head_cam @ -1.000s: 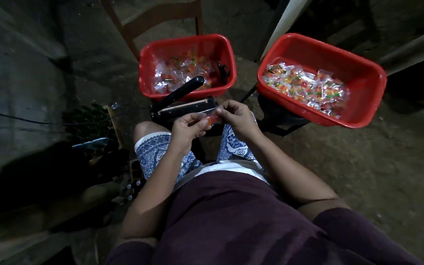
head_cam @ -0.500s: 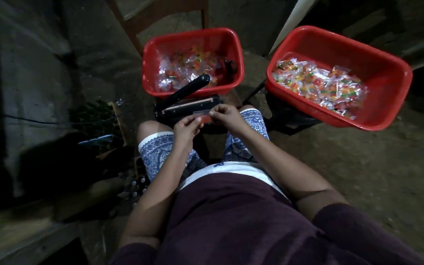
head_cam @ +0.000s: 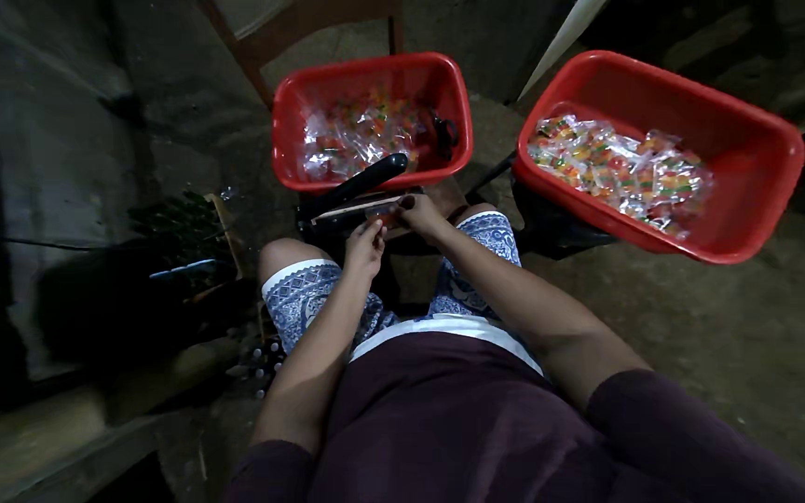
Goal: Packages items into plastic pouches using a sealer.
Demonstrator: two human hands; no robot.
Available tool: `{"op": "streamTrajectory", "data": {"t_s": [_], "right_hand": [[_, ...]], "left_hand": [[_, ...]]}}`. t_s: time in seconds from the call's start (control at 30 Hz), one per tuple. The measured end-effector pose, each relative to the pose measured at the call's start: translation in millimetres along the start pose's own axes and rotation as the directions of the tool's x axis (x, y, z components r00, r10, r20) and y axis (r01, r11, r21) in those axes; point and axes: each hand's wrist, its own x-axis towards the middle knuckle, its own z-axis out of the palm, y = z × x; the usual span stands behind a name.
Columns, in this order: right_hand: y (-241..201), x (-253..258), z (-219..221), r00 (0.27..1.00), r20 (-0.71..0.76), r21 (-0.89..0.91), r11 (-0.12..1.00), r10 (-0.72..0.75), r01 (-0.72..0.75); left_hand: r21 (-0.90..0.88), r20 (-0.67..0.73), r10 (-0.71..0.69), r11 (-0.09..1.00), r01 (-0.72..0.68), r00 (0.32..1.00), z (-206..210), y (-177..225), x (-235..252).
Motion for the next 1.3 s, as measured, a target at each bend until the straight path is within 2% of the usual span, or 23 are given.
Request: {"op": "streamTrajectory", "data": {"t_s": [0.1, 0.17, 0.27, 0.3, 0.37, 0.43, 0.5, 0.57, 0.73, 1.17, 1.3], "right_hand": [[-8, 12, -17, 0.999, -0.018, -0.187, 0.982, -0.040, 0.036], [-25, 13, -36, 0.991, -0.108, -0.243, 0.969, -0.080, 0.052], [-64, 3, -56, 0.917, -0.232, -0.288, 0.924, -0.324, 0.253], [-76, 0, -57, 0.880, -0.218, -0.317, 0.884, -0.421, 0.344], [-97, -3, -52, 0.844, -0.086, -0.428, 0.784, -0.530, 0.449], [-102, 6, -41, 0.865, 0.092, -0.590, 0.673, -0.493, 0.446], [-91, 21, -30, 0.901, 0.176, -0.692, 0.602, -0.395, 0.399], [-73, 33, -25, 0.925, 0.174, -0.719, 0.599, -0.337, 0.354], [-32, 43, -20, 0.927, 0.110, -0.718, 0.616, -0.360, 0.324], [-5, 49, -14, 0.937, 0.058, -0.694, 0.660, -0.345, 0.286], [6, 51, -10, 0.910, 0.012, -0.714, 0.634, -0.415, 0.299]], "left_hand": [[0.016, -0.060, -0.033, 0.999, 0.034, 0.998, 6, 4, 14], [-0.004, -0.101, -0.046, 0.999, 0.045, 0.994, 8, 6, 22], [0.023, -0.135, -0.045, 0.999, 0.049, 0.990, 8, 3, 28], [0.039, -0.138, -0.042, 0.998, 0.048, 0.989, 9, 1, 28], [0.056, -0.154, -0.044, 0.997, 0.054, 0.987, 10, -2, 29], [0.071, -0.168, -0.050, 0.996, 0.062, 0.985, 13, -1, 29], [0.077, -0.185, -0.049, 0.995, 0.065, 0.982, 14, 0, 30], [0.056, -0.194, -0.065, 0.995, 0.077, 0.979, 15, 1, 32], [-0.002, -0.180, -0.088, 0.996, 0.089, 0.980, 16, 4, 33], [-0.062, -0.233, -0.105, 0.994, 0.093, 0.967, 24, 4, 27], [-0.114, -0.237, -0.121, 0.989, 0.096, 0.964, 25, 3, 28]]}}
